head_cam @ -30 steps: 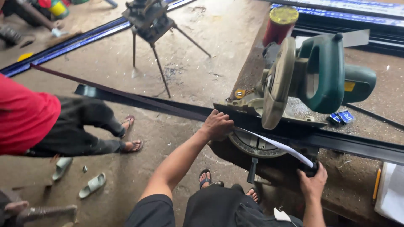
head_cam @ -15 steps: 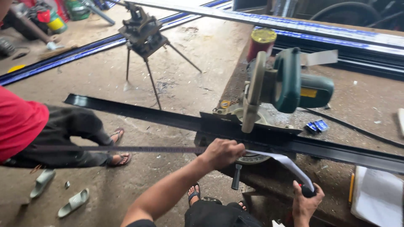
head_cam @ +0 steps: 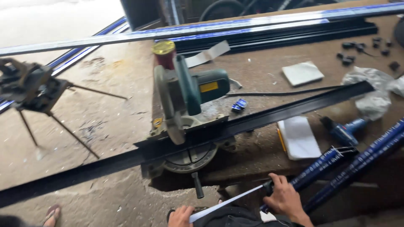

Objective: Measuring metal frame profiles with a tape measure and cutting them to length using a miter saw.

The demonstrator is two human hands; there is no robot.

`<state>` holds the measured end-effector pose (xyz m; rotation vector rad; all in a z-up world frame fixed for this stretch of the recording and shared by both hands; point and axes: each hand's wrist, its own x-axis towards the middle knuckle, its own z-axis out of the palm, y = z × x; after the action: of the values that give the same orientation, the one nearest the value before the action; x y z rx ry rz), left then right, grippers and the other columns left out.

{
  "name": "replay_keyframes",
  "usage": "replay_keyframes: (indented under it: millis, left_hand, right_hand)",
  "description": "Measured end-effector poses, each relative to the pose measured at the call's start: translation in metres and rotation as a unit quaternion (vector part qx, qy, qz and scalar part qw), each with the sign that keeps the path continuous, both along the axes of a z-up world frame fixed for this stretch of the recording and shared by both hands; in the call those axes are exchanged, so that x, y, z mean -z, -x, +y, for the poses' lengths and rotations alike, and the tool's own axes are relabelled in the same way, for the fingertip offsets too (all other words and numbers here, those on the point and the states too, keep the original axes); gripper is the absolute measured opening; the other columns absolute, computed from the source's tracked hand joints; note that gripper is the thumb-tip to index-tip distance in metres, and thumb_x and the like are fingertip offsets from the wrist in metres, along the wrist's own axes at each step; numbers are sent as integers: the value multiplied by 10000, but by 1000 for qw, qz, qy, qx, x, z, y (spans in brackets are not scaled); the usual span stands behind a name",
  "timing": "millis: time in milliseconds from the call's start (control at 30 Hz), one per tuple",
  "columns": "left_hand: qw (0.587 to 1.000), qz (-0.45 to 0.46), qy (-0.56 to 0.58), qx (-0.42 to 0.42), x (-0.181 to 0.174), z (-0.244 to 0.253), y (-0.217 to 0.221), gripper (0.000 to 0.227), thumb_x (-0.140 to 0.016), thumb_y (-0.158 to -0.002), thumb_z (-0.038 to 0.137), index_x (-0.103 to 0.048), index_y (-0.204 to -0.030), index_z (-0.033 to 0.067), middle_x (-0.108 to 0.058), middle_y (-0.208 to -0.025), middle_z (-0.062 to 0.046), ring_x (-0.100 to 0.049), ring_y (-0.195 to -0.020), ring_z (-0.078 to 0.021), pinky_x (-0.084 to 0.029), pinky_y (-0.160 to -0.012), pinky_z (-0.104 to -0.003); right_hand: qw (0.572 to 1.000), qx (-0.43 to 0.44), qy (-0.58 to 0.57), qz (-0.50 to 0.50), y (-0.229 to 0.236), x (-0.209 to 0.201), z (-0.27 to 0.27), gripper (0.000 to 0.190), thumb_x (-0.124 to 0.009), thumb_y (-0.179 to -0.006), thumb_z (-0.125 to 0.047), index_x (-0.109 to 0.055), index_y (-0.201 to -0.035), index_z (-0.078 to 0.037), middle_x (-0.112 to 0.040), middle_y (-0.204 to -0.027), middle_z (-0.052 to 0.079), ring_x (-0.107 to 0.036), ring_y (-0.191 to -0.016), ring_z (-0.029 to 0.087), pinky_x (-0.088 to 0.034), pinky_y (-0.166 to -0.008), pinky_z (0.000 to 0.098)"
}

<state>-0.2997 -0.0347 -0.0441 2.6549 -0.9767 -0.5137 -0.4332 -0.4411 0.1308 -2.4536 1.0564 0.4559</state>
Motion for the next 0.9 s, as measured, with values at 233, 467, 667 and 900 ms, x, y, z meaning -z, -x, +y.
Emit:
replay_keyframes:
  millis: [233,467,667,900]
  left_hand:
    - [984,8,-122,-133,16,14,21,369,-544,-753,611,-567,-1064,413,-569,-992,47,-628,-927,-181,-446,-863,-335]
    - [960,209,-179,-47,21,6,-12,461,-497,-881,431,-427,-1336,448,-535,-1232,8,-567,-1167,-215,-441,-978,-371]
    - [987,120,45,-94,-71,-96,28,499,-518,-821,334,-623,-1269,526,-694,-937,59,-676,-865,-251,-537,-730,-409]
    - [957,233,-169,-19,-51,-60,6,606,-491,-867,263,-377,-1445,401,-574,-1297,9,-631,-1109,-359,-502,-897,-507]
  right_hand:
    - [989,-79,111,53,-38,-78,-53,789,-690,-757,-274,-383,-1483,-250,-541,-1382,68,-660,-1067,338,-588,-880,497]
    - [985,-125,83,84,-73,-72,-10,738,-758,-808,-338,-402,-1444,-221,-554,-1301,102,-675,-1089,331,-598,-928,496]
    - [969,-193,-54,141,-83,-28,76,751,-791,-749,-400,-413,-1363,-190,-517,-1294,92,-679,-1048,321,-601,-895,443]
    - [972,-205,-45,104,-73,-19,52,688,-764,-691,-463,-473,-1260,-207,-547,-1221,99,-688,-988,402,-565,-850,518]
